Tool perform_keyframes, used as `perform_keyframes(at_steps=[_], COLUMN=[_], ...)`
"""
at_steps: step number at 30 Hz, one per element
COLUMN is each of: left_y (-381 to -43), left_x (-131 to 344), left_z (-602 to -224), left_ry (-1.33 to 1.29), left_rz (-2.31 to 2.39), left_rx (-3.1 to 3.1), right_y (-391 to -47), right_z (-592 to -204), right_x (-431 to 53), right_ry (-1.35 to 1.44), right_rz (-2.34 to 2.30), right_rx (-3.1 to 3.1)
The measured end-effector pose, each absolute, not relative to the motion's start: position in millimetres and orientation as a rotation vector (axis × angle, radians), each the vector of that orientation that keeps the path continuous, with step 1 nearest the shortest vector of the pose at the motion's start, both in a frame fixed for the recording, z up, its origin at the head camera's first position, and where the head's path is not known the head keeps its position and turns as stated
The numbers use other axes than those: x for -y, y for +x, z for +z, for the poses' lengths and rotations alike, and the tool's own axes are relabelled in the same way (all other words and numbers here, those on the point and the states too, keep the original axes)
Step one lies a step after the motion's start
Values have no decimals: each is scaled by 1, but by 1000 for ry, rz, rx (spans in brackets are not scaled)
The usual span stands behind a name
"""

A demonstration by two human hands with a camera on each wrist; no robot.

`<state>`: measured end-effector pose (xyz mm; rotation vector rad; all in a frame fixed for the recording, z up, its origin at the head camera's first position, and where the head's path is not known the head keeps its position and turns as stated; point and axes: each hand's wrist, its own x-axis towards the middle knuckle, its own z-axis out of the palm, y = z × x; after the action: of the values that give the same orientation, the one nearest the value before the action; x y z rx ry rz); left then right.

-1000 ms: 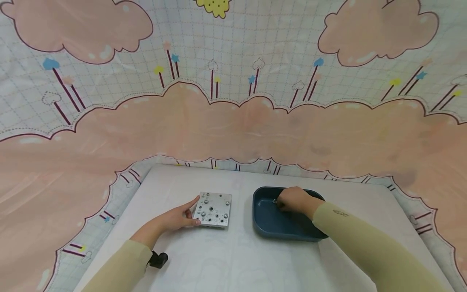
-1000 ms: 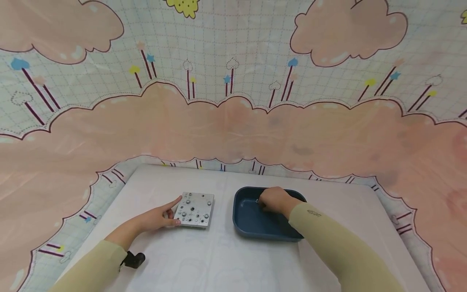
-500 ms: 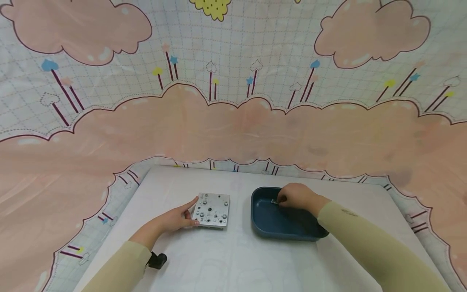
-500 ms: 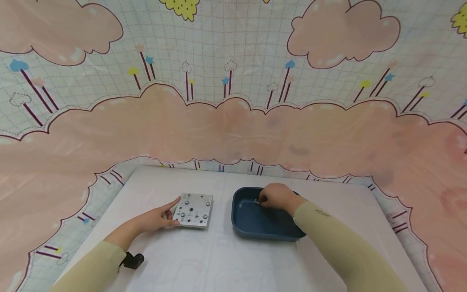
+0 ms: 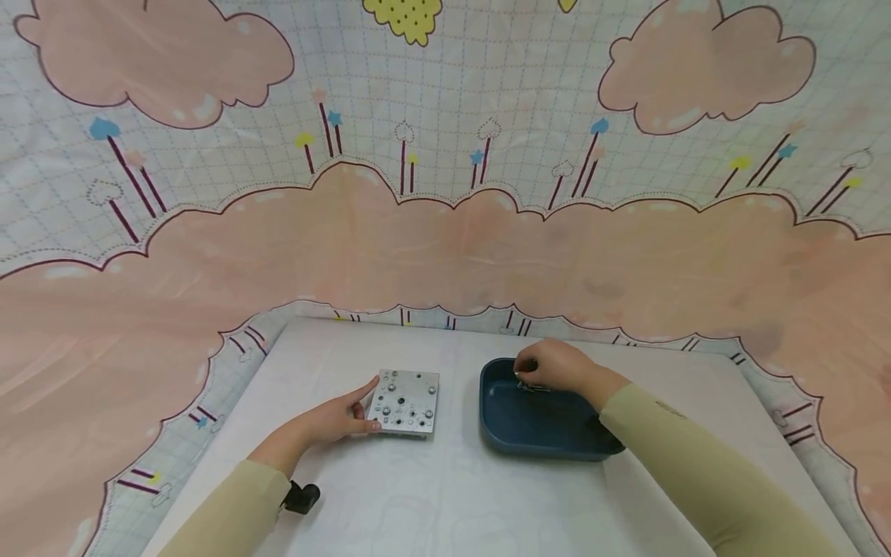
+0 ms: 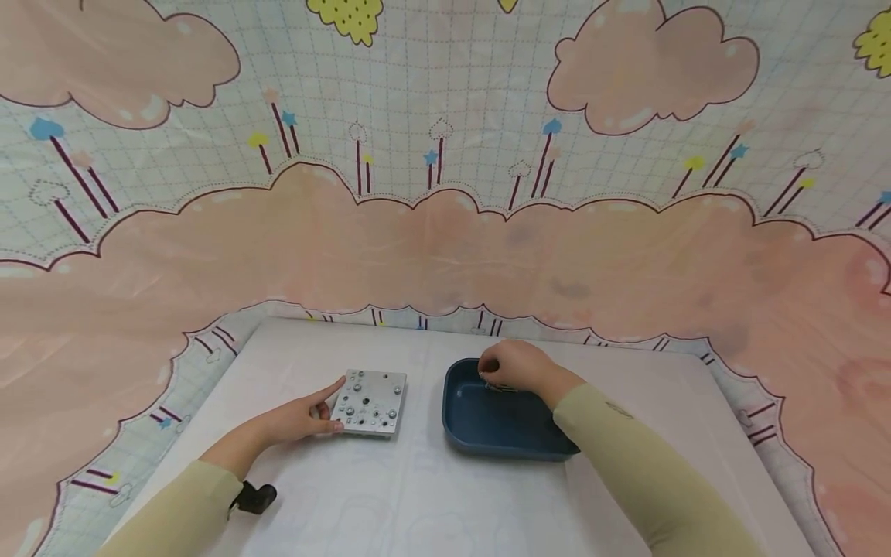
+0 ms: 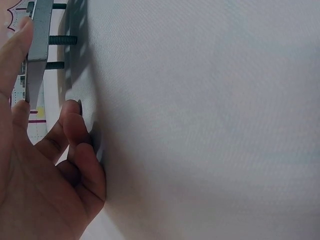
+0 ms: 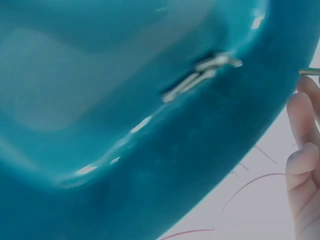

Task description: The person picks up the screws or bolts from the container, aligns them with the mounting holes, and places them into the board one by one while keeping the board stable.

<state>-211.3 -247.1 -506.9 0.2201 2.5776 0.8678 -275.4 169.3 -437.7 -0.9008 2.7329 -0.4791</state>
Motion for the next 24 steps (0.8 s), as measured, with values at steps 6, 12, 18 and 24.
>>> perform_keyframes(at_steps=[6,12,18,24], left_y=[-211,-209,-209,-210], left_x=[248,248,247,248], left_z=[-510,-508,-508,-508], left_ry=[203,206,178,173], left_rz=[886,909,881,886], left_rx=[-2570,-2561,-2579,-2581], right_y=[-280,-283,-288,-293], right_z=[-432,-426,-428,-434], right_x=[-141,-100,-62,-33], right_ry=[-979,-920,-886,-888], right_rz=[-544,-603,-589,-567], right_rx=[-2744,-2704,-2675,-2695])
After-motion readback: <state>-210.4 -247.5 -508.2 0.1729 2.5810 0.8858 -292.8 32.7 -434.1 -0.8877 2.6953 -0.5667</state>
